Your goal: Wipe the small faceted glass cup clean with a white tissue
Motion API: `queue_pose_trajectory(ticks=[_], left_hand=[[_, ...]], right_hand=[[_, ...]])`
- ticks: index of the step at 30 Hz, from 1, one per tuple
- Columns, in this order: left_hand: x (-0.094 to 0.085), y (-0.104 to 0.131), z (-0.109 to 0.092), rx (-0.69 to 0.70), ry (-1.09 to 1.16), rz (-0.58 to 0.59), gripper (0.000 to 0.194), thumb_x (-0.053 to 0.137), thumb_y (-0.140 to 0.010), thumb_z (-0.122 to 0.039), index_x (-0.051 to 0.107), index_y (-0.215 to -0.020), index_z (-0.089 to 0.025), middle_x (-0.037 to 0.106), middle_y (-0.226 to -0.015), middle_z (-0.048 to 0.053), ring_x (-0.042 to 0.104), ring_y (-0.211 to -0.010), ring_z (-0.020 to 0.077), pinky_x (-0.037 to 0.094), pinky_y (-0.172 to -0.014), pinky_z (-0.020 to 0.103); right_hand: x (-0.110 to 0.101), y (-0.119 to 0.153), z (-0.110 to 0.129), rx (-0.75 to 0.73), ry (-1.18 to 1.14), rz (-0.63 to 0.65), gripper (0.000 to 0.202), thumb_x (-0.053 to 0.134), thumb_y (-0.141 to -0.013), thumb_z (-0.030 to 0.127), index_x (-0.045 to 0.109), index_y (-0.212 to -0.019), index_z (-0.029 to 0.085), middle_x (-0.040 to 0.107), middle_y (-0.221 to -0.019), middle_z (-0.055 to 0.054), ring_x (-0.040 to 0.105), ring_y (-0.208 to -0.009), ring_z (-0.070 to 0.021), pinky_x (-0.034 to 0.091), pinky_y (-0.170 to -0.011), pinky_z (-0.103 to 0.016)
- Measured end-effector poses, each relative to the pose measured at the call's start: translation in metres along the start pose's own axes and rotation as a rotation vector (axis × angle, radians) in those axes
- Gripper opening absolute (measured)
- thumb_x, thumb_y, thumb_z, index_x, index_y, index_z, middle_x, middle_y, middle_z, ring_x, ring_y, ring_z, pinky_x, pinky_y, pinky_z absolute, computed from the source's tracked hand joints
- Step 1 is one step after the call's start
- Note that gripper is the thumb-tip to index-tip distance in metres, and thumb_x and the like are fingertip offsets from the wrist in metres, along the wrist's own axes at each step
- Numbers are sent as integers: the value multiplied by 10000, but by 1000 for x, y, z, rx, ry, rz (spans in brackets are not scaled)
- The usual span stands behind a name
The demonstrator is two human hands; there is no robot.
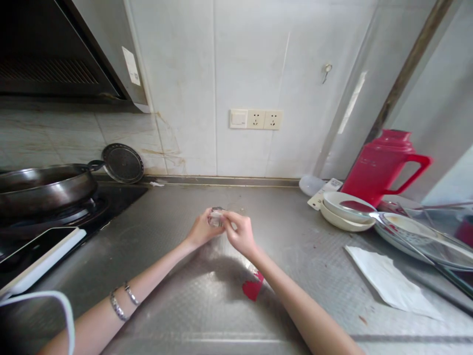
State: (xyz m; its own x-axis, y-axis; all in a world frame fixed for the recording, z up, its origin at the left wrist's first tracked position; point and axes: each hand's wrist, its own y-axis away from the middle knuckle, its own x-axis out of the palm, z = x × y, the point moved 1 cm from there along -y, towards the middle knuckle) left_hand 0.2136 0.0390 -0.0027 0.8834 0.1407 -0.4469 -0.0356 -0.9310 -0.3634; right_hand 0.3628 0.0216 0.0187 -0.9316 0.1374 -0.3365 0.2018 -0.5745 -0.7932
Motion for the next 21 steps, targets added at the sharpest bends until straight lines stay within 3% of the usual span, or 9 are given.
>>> queue_pose_trajectory(ticks=[3, 5, 9, 16, 21], left_hand=[[2, 2, -3, 0, 33, -3, 570, 812, -545, -379, 574, -1001, -133, 694, -889, 68, 646, -797, 200, 489, -697, 286], [4, 5, -6, 12, 53, 26, 614, 816, -543, -390, 568, -1038, -125, 696, -920, 82, 651, -809, 202, 495, -709, 290], [5, 8, -9, -8, 46, 48, 617, 805, -550, -370, 577, -1070, -129, 698, -944, 86, 653, -823, 204, 494, -705, 285], [4, 3, -5, -37, 55, 18, 499, 770, -557, -285, 602, -1002, -138, 688, -872, 43, 629, -765, 177, 455, -655, 253], [4, -3, 6, -49, 63, 7, 367, 747, -576, -305, 590, -865, -143, 659, -769, 16, 601, -701, 157, 423, -603, 234]], right_hand=[[-5, -5, -11, 245, 14, -189, 282, 507, -906, 353, 718, -884, 167, 746, -806, -46, 695, -705, -195, 542, -618, -259], [-5, -6, -16, 259, 22, -178, 280, 515, -899, 356, 722, -898, 168, 751, -835, -48, 700, -730, -201, 545, -641, -265], [2, -1, -17, 149, 18, -32, 233, 513, -893, 273, 724, -973, 214, 745, -987, -48, 713, -874, -211, 567, -766, -295], [7, 8, -11, -139, 94, -20, 312, 447, -911, 152, 657, -1127, 231, 697, -1128, -70, 643, -1084, -202, 536, -943, -359], [7, 11, -4, -281, 130, 84, 351, 431, -910, 121, 621, -1179, 242, 677, -1171, -59, 614, -1131, -206, 530, -969, -375]])
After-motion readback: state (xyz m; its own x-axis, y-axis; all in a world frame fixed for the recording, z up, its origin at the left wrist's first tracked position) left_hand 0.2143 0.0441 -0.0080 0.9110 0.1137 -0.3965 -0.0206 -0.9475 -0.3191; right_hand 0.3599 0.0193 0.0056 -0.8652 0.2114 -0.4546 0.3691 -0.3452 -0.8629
